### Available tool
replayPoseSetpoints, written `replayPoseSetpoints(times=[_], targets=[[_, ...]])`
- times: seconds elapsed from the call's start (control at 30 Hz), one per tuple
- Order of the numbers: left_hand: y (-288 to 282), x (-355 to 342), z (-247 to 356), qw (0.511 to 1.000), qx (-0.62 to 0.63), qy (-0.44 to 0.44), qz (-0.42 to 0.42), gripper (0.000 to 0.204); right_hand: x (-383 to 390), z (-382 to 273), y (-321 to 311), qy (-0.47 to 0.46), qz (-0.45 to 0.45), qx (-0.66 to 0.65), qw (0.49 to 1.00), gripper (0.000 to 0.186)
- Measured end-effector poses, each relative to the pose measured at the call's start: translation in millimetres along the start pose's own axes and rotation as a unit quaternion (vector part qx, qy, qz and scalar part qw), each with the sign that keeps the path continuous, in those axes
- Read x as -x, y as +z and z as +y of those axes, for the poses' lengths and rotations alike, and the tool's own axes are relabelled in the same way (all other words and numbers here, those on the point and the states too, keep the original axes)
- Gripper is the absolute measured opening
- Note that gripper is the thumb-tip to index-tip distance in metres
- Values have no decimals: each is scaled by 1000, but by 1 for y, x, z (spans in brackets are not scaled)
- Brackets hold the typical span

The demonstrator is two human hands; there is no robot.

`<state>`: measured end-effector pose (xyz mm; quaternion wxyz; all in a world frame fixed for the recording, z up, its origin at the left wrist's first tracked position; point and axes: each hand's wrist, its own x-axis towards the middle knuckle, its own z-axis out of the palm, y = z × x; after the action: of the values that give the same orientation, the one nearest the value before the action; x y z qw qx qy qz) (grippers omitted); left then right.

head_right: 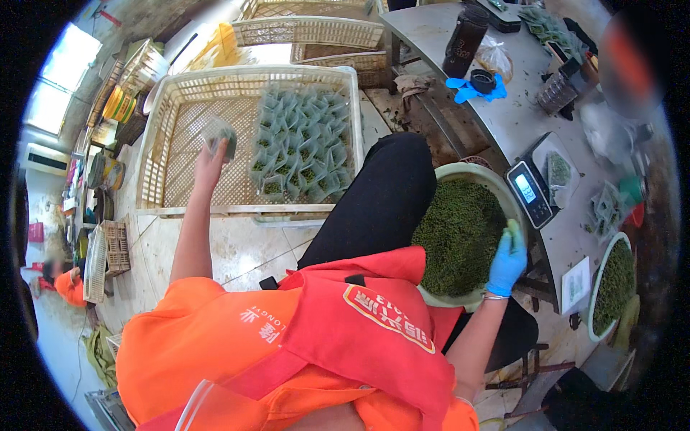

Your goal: The person scoops green material from a bowl on their lap into small plastic bags, weighs each bag on a digital scale, and places the filled bags into a nearby crate. The process is repeated continuously.

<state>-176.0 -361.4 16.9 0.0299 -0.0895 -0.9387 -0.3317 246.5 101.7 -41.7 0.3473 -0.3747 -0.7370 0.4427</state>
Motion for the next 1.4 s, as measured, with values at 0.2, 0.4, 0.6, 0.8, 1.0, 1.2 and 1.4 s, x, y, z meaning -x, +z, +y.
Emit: replayPoseSetpoints(times=[0.2,0.4,0.6,0.8,1.0,1.2,1.4], targets=[[33,9,-80,942,-261,-110,-183,56,34,-7,40,-33,-135,58,989,24],[36,33,-23,877,-285,-45,-384,62,68,22,58,-12,-267,207,941,34],[3,8,-47,895,-293,-108,-317,56,96,35,80,10,-452,387,804,33],[25,6,-50,930,-197,-24,-311,46,97,51,83,48,-501,331,798,30],[23,-1,-64,929,-197,63,-307,59,78,8,50,90,-262,164,947,15],[24,-40,-36,902,-383,134,-146,42,64,-21,9,259,-145,-112,949,8],[76,8,114,934,-162,311,-71,26,20,-28,-14,15,-13,172,985,31]])
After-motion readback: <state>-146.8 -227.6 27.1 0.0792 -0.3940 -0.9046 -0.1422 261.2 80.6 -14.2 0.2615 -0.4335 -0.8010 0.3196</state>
